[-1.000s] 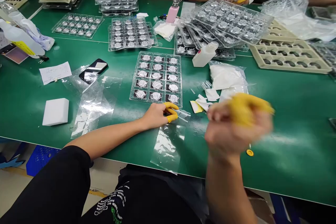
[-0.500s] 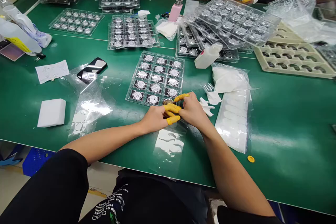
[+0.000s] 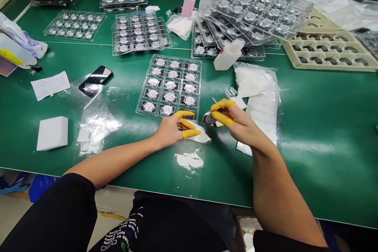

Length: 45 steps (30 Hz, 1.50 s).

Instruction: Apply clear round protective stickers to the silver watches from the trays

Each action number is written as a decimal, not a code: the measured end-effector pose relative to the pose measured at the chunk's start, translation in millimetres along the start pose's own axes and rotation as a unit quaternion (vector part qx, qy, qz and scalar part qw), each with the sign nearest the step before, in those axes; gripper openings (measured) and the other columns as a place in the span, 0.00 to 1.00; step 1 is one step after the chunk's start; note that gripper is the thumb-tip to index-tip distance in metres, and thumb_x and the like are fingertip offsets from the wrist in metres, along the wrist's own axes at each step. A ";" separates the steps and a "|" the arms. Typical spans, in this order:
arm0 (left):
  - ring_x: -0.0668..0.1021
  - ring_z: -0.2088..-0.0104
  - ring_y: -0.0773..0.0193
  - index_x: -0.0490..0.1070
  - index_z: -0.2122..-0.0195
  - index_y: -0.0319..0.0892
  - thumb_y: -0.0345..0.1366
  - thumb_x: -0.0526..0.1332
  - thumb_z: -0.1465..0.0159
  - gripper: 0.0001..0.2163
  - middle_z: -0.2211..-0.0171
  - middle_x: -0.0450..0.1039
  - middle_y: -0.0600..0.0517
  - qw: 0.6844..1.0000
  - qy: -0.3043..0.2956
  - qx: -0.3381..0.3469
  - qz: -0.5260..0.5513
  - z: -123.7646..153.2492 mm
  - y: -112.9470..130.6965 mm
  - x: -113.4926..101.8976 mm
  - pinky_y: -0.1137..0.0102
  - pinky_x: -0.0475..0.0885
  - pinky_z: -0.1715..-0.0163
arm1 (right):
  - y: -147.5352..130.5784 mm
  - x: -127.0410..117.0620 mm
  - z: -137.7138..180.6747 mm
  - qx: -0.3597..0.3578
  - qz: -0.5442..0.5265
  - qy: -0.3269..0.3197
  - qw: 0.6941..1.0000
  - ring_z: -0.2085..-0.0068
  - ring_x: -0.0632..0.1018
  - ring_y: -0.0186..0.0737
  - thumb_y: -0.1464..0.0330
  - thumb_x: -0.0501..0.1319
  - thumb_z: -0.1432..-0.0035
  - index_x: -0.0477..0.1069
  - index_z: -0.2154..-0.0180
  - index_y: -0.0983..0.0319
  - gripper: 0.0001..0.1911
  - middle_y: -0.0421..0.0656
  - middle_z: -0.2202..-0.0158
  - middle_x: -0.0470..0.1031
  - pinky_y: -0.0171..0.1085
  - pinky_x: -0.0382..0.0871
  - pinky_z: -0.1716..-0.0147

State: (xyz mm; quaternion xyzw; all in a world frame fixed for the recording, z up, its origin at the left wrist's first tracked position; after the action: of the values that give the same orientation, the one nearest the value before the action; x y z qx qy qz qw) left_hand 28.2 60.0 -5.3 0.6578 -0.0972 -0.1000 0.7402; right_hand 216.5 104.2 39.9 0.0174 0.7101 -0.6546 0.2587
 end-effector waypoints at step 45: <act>0.82 0.65 0.67 0.75 0.48 0.38 0.25 0.75 0.52 0.28 0.63 0.81 0.49 0.998 0.007 -0.042 0.047 -2.9 -2.6 -1.4 0.71 0.79 0.61 | -31.1 33.4 19.4 -0.289 0.283 0.065 0.912 0.68 0.70 0.42 0.67 0.62 0.35 0.77 0.61 0.54 0.04 0.43 0.68 0.76 0.44 0.56 0.67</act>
State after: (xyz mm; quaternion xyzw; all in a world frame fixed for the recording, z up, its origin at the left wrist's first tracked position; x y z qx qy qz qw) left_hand 27.6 62.8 -8.3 0.6218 -0.1186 -0.0640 0.7715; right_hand 182.9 71.0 55.4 0.1850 0.8487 -0.3177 0.3801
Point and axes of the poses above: each hand's wrist, its own z-axis away from the middle knuckle, its own x-axis out of the palm, y = z × x, the point moved 6 cm from there along -z, towards the middle knuckle
